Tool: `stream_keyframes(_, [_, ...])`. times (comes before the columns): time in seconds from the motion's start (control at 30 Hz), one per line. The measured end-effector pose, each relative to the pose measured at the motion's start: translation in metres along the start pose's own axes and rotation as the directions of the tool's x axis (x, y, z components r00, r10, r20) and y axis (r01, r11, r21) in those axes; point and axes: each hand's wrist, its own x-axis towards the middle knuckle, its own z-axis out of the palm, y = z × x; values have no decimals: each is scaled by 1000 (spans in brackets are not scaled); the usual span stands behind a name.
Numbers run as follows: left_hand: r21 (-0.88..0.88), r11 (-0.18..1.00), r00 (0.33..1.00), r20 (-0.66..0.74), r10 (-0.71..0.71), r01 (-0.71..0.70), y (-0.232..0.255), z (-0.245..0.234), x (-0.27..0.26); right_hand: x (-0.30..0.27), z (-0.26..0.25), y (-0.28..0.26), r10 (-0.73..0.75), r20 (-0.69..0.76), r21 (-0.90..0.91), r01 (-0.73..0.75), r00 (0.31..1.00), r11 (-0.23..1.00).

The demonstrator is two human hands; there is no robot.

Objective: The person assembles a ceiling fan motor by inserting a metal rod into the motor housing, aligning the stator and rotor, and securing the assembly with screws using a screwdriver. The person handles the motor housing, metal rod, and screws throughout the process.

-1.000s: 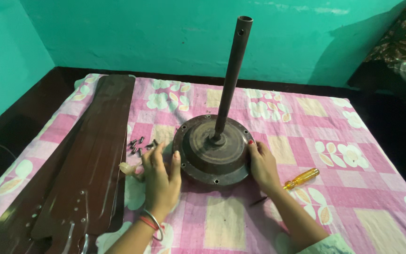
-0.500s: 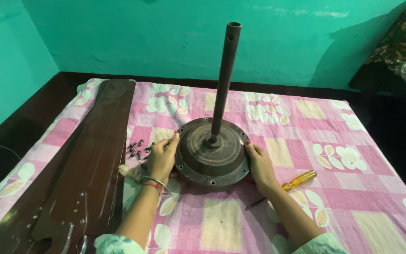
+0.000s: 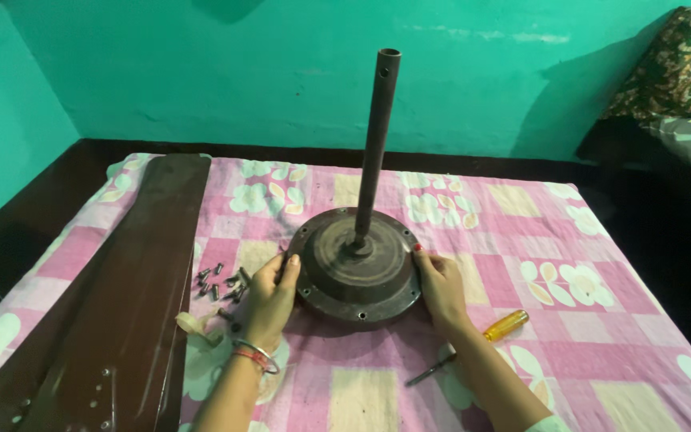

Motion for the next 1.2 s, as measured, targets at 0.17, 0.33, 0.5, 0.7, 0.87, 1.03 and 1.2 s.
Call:
stream_keyframes(0.17, [123, 992, 998, -56, -32, 39, -2, 9, 6, 8, -5, 8, -22, -38, -13, 22, 999, 1000])
stream_keyframes(0.33, [269, 958, 994, -61, -89, 102, 9, 5, 4, 9, -12, 14, -46, 2, -72, 46, 999, 996])
stream_keyframes(0.5, [668, 744, 987, -107, 120, -18, 28, -12, 11, 5, -14, 19, 45, -65, -254, -61, 997, 965])
stream_keyframes(0.7, [704, 710, 928, -260, 268, -8, 63, -98, 15, 3, -9, 18, -124, -109, -371, 76, 986, 926])
stream_keyframes(0.87, [716, 666, 952, -304, 31, 207, 66, -125, 5, 1, -9, 18, -94, -73, -255, 72, 993, 964])
stream_keyframes(1.03, [852, 417, 941, -337, -26, 316, 51, -103, 9, 3, -13, 24, -164, -59, -257, 143, 985, 956])
stream_keyframes(1.2, [928, 256, 949, -302, 89, 271, 45, -93, 11, 2, -11, 20, -105, -80, -272, 79, 991, 959])
